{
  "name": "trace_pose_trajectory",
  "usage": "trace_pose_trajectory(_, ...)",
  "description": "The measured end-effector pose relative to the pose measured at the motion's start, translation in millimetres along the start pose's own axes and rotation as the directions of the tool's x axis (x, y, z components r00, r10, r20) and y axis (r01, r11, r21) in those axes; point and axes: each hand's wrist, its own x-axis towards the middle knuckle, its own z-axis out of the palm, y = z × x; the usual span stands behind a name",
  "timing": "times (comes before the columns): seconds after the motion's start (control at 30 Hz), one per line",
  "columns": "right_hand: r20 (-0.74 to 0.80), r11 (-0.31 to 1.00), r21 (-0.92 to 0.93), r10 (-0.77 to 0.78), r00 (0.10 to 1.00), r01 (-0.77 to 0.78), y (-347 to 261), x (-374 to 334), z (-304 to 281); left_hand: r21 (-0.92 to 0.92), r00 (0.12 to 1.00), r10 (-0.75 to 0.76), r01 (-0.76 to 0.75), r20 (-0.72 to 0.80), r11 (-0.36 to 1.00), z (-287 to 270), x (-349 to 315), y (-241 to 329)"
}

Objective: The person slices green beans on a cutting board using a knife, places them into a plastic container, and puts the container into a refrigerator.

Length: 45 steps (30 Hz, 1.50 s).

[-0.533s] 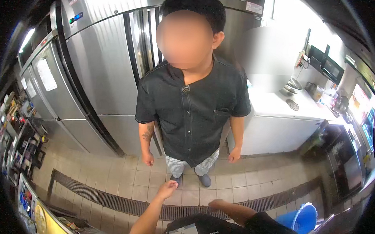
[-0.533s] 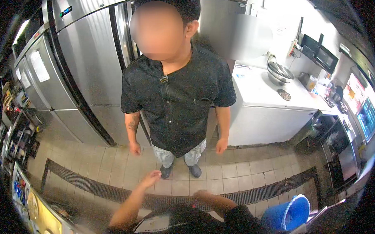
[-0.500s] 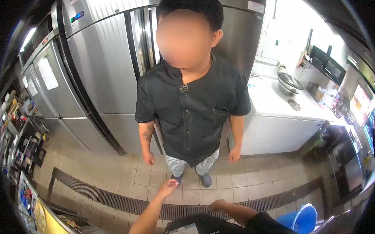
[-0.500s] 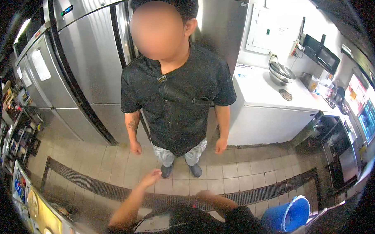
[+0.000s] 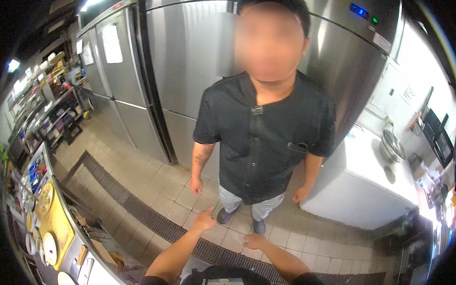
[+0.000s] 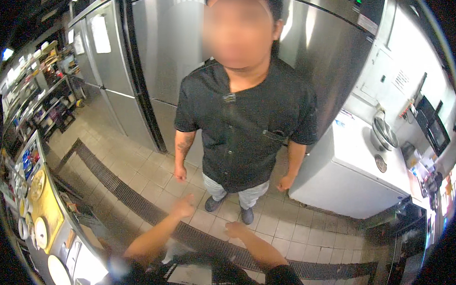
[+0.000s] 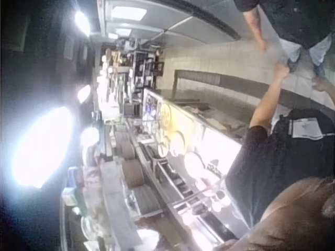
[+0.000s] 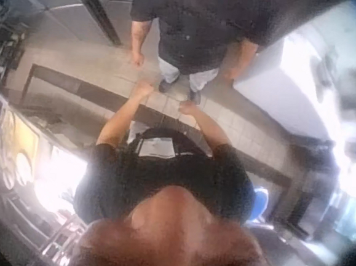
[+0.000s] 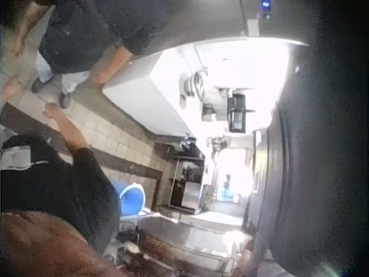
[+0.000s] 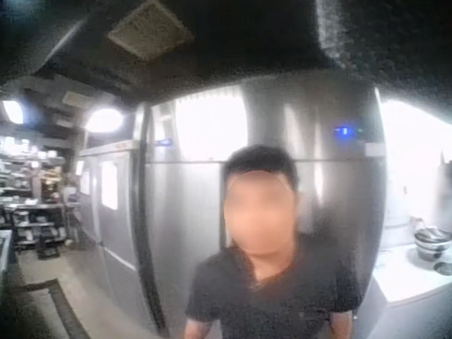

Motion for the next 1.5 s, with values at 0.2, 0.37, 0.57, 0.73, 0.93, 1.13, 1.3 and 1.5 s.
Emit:
trace_pose_trajectory(0.2, -0.215, 0.981, 0.071, -0.16, 0.963, 0.178, -41.5, 38.9, -29.2, -0.097, 0.994, 0.088, -0.082, 0.059, 0.992, 27.6, 60.0, -116.5)
trace_pose_trajectory(0.37, -0.149, 0.99, 0.135, 0.071, 0.986, -0.051, -86.3, 68.4, -53.1, -0.262, 0.934, 0.357, -0.34, 0.021, 0.903, -9.6, 89.2, -197.3)
trace_pose_trajectory(0.57, -0.071, 0.963, 0.111, 0.255, 0.964, -0.246, -182.4, 121.1, -88.4, -0.176, 0.971, 0.173, -0.144, 0.162, 0.974, -90.5, 110.7, -305.8)
trace_pose_trajectory(0.73, -0.184, 0.975, 0.164, 0.182, 0.966, -0.152, -238.1, 185.5, -105.2, -0.445, 0.99, 0.084, -0.025, 0.114, 0.895, -164.8, 127.3, -285.8)
trace_pose_trajectory(0.93, -0.198, 0.973, 0.187, 0.172, 0.965, -0.135, -281.1, 271.6, -184.4, -0.372, 0.965, 0.22, -0.155, 0.14, 0.915, -262.3, 160.0, -197.1)
trace_pose_trajectory(1.13, -0.521, 0.975, 0.204, 0.184, 0.833, -0.087, -297.8, 328.0, -301.3, -0.383, 0.933, 0.358, -0.341, -0.027, 0.859, -280.4, 257.6, -209.0)
trace_pose_trajectory(1.3, -0.555, 0.909, 0.413, 0.293, 0.778, -0.047, -233.8, 359.9, -345.5, -0.444, 0.892, 0.453, -0.4, 0.015, 0.802, -284.4, 353.4, -193.0)
trace_pose_trajectory(1.5, -0.26, 0.281, 0.958, 0.785, 0.563, 0.051, -167.4, 323.5, -399.0, -0.463, 0.536, 0.719, -0.55, 0.441, 0.695, -253.3, 429.6, -212.2)
